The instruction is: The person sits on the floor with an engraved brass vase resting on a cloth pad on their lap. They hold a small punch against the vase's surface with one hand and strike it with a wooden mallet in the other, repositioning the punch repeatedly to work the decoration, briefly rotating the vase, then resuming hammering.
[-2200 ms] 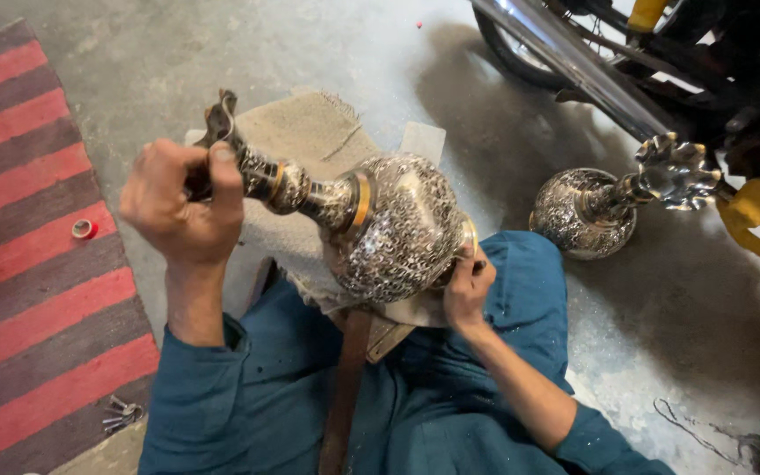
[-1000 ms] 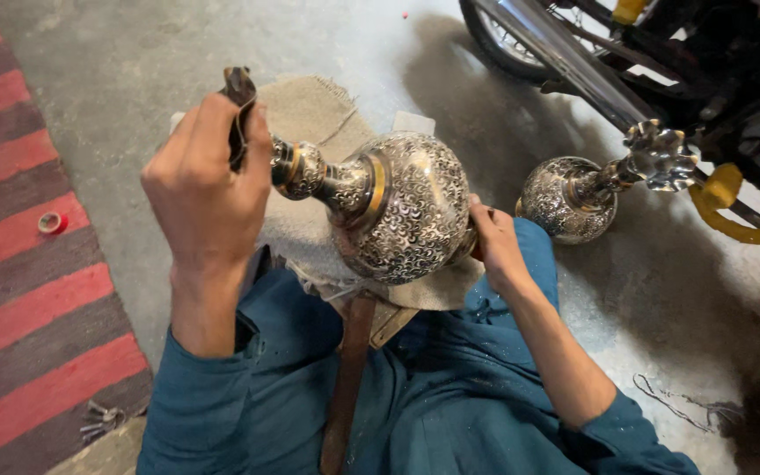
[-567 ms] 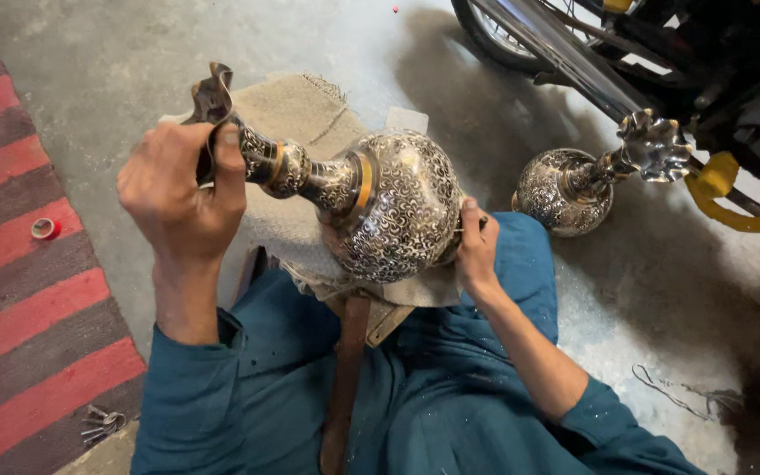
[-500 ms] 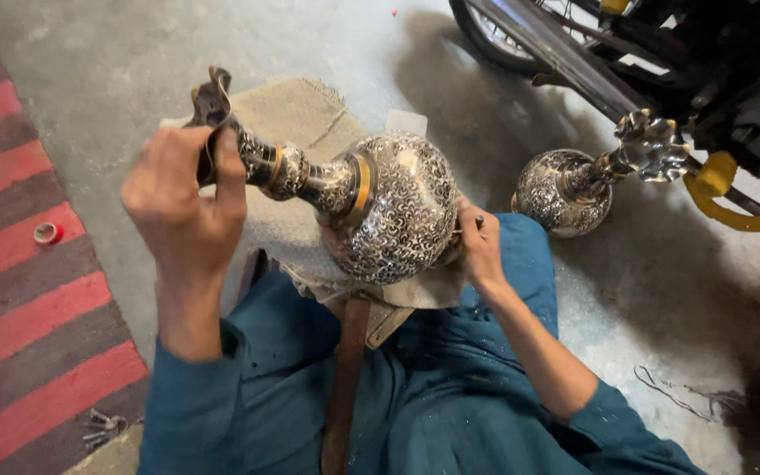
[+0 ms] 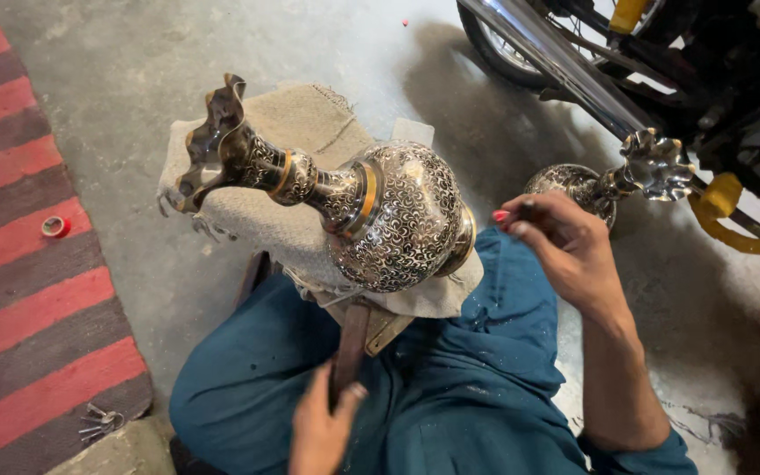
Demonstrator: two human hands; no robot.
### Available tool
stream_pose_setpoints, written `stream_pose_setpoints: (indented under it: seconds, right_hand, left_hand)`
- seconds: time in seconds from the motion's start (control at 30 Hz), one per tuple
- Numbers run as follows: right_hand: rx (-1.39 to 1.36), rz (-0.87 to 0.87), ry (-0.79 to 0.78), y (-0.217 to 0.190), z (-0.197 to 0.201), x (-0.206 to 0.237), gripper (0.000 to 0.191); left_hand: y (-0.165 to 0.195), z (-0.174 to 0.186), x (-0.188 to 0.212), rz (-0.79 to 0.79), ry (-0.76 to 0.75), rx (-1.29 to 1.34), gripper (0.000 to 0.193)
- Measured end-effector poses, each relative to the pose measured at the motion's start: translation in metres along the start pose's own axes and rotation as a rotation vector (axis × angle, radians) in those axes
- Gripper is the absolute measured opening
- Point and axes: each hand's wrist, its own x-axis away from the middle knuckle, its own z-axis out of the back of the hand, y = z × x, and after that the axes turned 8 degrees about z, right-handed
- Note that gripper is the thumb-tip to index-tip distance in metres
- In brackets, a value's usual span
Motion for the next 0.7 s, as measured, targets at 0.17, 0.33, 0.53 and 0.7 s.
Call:
stream_pose_setpoints:
  seconds: [0.17, 0.33, 0.53, 0.7]
  right_hand:
    - [-0.307, -0.007, -0.052, -0.027, -0.028, -0.026, 0.023]
    - [-0.321, -0.003, -0.053, -0.036, -0.056, -0.044, 0.024]
    - [-0.256, 0.102, -0.194, -0.042, -0.066, -0.056, 0.026]
    - [-0.232, 0.118, -0.274, -0.047, -0.072, -0.059, 0.022]
  left_hand:
    - [-0.043, -0.031, 0.016, 0.334, 0.109, -0.036, 0.049]
    - [-0.024, -0.015, 0.009, 0.164, 0.303, 0.214, 0.049]
    - [0.040, -0.017, -0.006, -0.255, 0.263, 0.772, 0.049]
    - [0.067, -0.025, -0.020, -0.481, 0.233, 0.627, 0.047]
